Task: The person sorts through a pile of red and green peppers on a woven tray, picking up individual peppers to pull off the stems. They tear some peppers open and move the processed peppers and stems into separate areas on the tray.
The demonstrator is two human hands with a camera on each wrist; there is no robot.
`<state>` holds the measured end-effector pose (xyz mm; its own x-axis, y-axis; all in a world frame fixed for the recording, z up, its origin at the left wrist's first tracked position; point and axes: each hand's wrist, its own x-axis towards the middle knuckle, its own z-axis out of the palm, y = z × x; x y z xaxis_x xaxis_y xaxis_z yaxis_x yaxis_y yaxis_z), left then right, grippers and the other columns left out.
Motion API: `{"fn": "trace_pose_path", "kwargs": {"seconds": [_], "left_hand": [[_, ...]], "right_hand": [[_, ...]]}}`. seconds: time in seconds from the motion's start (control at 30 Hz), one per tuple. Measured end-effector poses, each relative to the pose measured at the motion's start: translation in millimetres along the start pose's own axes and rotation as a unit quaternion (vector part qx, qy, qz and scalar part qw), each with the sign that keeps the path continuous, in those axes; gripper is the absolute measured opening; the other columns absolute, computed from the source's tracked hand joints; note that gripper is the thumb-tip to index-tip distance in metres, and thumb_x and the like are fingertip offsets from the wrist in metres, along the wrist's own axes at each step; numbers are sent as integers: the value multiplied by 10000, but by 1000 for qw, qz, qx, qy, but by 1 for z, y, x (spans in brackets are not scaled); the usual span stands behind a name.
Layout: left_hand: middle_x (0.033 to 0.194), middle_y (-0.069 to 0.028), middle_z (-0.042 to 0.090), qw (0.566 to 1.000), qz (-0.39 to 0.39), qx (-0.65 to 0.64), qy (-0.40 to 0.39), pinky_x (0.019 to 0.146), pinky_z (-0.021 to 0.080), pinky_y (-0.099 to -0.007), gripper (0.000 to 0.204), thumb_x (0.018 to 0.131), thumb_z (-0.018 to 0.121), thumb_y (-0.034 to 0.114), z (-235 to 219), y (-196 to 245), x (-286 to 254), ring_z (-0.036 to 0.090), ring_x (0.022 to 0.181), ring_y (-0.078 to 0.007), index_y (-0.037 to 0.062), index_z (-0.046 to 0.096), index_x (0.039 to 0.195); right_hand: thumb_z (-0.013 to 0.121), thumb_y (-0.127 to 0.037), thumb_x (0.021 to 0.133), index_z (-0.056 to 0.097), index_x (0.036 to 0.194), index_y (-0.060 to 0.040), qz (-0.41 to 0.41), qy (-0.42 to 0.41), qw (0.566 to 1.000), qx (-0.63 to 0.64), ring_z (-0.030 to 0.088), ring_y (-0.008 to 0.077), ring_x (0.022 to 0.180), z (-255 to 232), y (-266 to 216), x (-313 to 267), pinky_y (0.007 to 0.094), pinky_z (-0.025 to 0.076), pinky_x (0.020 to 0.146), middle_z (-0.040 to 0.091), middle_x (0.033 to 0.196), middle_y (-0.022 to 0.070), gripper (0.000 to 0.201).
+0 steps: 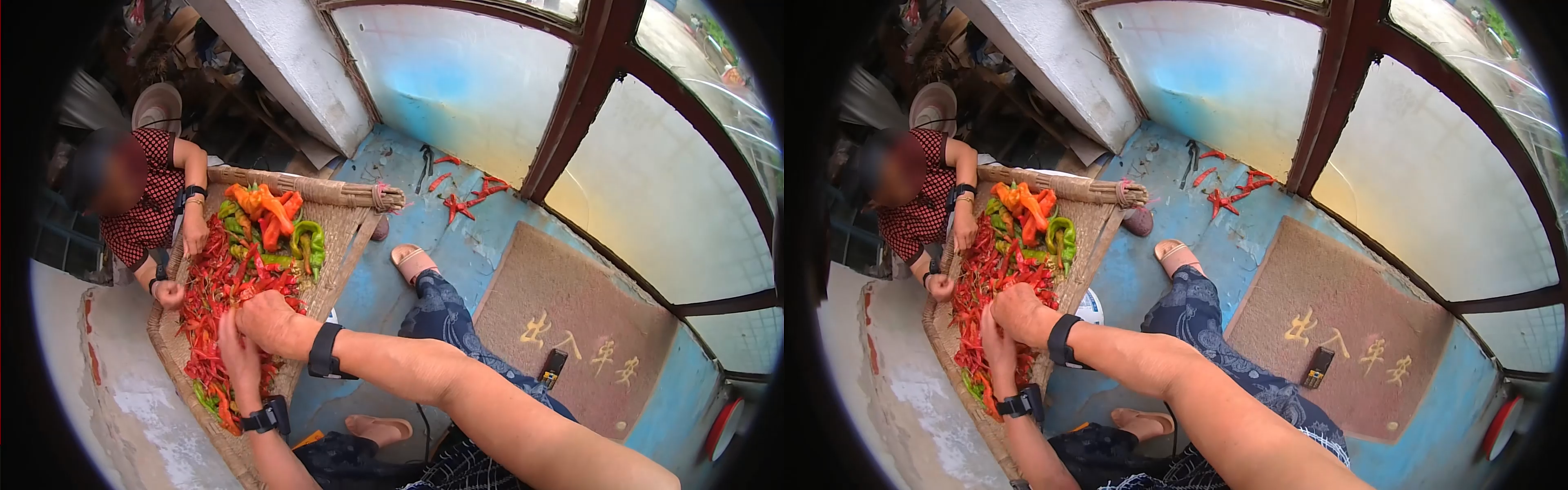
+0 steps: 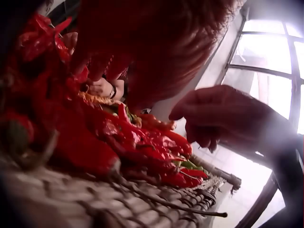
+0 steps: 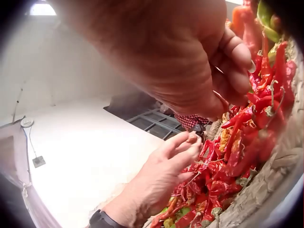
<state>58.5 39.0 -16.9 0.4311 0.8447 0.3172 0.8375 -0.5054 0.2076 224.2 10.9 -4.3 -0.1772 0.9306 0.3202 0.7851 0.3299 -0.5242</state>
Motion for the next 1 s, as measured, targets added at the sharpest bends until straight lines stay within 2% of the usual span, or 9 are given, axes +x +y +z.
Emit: {"fn": "trace_pose_path", "kwargs": {"seconds": [0.07, 0.13, 0.23, 0.33, 0.5, 0.67, 0.73, 0.87, 1.0], "left_hand": [[1178, -198, 570, 981, -82, -90, -148, 924, 415, -427, 334, 876, 581, 154, 8, 13, 17, 530, 1109, -370, -13, 551, 1164], [1151, -198, 576, 985, -58, -72, -144, 905, 419, -431, 312, 872, 584, 153, 15, 13, 12, 534, 1086, -373, -11, 557, 1137], [1071, -198, 594, 994, 19, -24, -104, 848, 429, -443, 250, 861, 592, 151, 20, 13, 14, 548, 1017, -383, -5, 576, 1055], [991, -199, 622, 995, 87, 37, -32, 820, 448, -442, 185, 848, 604, 138, 17, 14, 15, 570, 957, -388, 10, 608, 982], [892, -152, 627, 992, -79, -92, 42, 705, 484, -366, 121, 867, 579, 73, 6, 17, 12, 614, 766, -307, -1, 618, 955], [855, -109, 612, 973, -105, -178, 103, 681, 482, -322, 112, 896, 565, 78, 6, 28, 7, 592, 726, -211, -19, 592, 946], [886, -122, 625, 968, -102, -202, 108, 694, 479, -318, 127, 905, 564, 92, 5, 28, 4, 593, 736, -219, -21, 592, 956], [893, -112, 628, 968, -115, -186, 125, 712, 473, -309, 134, 907, 569, 101, 9, 23, -1, 590, 758, -203, -17, 594, 964], [890, -71, 618, 950, -139, -236, 151, 724, 463, -285, 126, 928, 572, 103, -5, 35, -2, 564, 787, -144, -9, 594, 980]], "right_hand": [[661, -160, 763, 726, 851, -109, -5, 8, 1000, -1, 698, 216, 821, -1, 0, 3, 328, 536, 639, 711, 854, 73, 121], [656, -162, 767, 726, 838, -109, -11, 16, 1000, -3, 698, 215, 811, 1, 1, 2, 329, 535, 634, 710, 834, 70, 113], [647, -170, 775, 726, 816, -111, -13, 62, 998, -16, 699, 216, 795, -5, 3, 2, 334, 537, 629, 708, 802, 65, 107], [646, -178, 776, 725, 846, -105, -13, -4, 1000, -14, 697, 219, 821, -13, 6, -1, 338, 540, 645, 710, 835, 77, 128], [678, -165, 747, 678, 876, -44, -30, 16, 999, -12, 674, 245, 781, -6, 10, -5, 338, 535, 628, 676, 870, 119, 176], [673, -174, 765, 617, 988, -28, -30, 88, 994, -58, 649, 253, 813, 21, 6, -4, 343, 531, 653, 641, 949, 119, 273], [648, -161, 786, 592, 1007, -26, -29, 12, 996, -86, 652, 248, 808, 18, 2, -5, 341, 531, 649, 646, 926, 125, 265], [626, -146, 799, 592, 989, -15, -47, -13, 994, -93, 655, 243, 775, 13, -4, -5, 333, 527, 635, 649, 880, 118, 234], [635, -141, 779, 587, 956, -16, -9, 65, 993, -96, 664, 236, 717, 19, -10, -1, 331, 515, 595, 654, 816, 97, 222]]}}
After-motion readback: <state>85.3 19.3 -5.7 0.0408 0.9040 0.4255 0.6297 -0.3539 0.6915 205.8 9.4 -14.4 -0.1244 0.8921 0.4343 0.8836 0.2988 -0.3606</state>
